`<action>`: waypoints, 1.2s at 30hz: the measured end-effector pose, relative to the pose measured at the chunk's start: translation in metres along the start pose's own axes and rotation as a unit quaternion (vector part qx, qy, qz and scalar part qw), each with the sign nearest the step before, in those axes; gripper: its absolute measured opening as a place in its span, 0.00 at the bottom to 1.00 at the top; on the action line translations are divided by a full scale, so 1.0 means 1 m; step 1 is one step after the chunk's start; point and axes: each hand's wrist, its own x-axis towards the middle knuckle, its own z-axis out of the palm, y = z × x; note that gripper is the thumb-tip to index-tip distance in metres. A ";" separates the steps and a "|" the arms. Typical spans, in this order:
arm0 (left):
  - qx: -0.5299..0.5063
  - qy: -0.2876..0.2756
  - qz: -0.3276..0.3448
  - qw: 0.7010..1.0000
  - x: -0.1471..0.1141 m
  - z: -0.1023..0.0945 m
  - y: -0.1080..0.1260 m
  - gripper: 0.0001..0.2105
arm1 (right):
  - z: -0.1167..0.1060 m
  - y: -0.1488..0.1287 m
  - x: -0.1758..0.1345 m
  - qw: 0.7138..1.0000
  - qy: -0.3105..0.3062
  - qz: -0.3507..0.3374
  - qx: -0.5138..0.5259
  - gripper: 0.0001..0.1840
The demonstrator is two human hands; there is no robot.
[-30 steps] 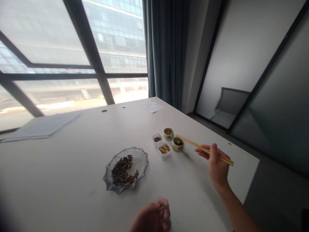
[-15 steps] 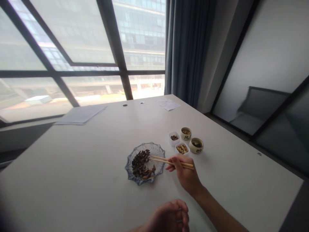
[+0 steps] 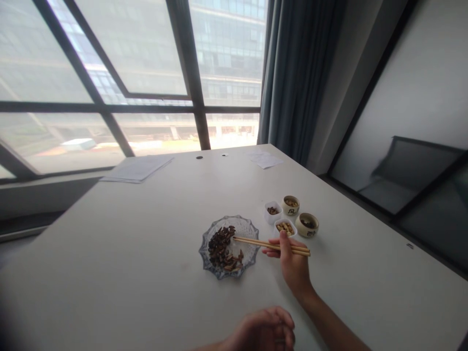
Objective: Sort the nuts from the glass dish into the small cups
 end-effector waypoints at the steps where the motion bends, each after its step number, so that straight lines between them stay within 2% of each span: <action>1: 0.002 -0.001 -0.001 1.000 0.000 0.000 0.000 0.19 | -0.001 -0.001 0.001 1.000 0.010 0.005 0.008 0.34; 4: 0.004 -0.003 -0.001 1.000 -0.001 -0.001 -0.001 0.19 | -0.010 -0.009 0.003 0.998 0.045 0.010 0.039 0.33; 6: 0.001 -0.002 0.000 1.000 -0.001 -0.002 -0.001 0.18 | -0.025 -0.018 0.006 0.996 0.070 -0.002 0.059 0.31; 10: -0.008 0.004 -0.001 1.000 0.000 -0.004 -0.002 0.18 | -0.075 -0.040 0.019 0.982 0.156 -0.077 0.074 0.29; 14: -0.014 0.002 -0.013 1.000 -0.001 -0.005 -0.001 0.17 | -0.127 -0.048 0.032 0.953 0.246 -0.176 0.028 0.28; 16: -0.015 0.000 -0.016 1.000 -0.002 -0.004 0.000 0.17 | -0.143 -0.044 0.035 0.952 0.247 -0.178 -0.010 0.28; 19: -0.017 -0.001 -0.013 1.000 -0.003 -0.003 0.001 0.17 | -0.152 -0.038 0.035 0.963 0.216 -0.149 -0.063 0.30; 23: -0.018 -0.001 -0.012 1.000 -0.004 -0.004 0.000 0.16 | -0.149 -0.043 0.030 0.954 0.219 -0.185 -0.088 0.30; 27: -0.014 -0.001 -0.019 1.000 -0.003 -0.005 -0.001 0.15 | -0.128 -0.052 0.017 0.960 0.199 -0.186 -0.067 0.29; 31: -0.007 0.004 -0.022 1.000 -0.003 -0.005 -0.001 0.17 | -0.085 -0.046 -0.005 0.988 0.064 -0.135 -0.048 0.29; 33: -0.004 0.005 -0.023 1.000 -0.004 -0.004 -0.001 0.17 | -0.059 -0.040 -0.016 0.993 -0.005 -0.110 -0.047 0.28; 36: -0.002 0.004 -0.021 1.000 -0.005 -0.001 0.000 0.17 | -0.025 -0.033 -0.027 0.994 -0.069 -0.070 -0.050 0.27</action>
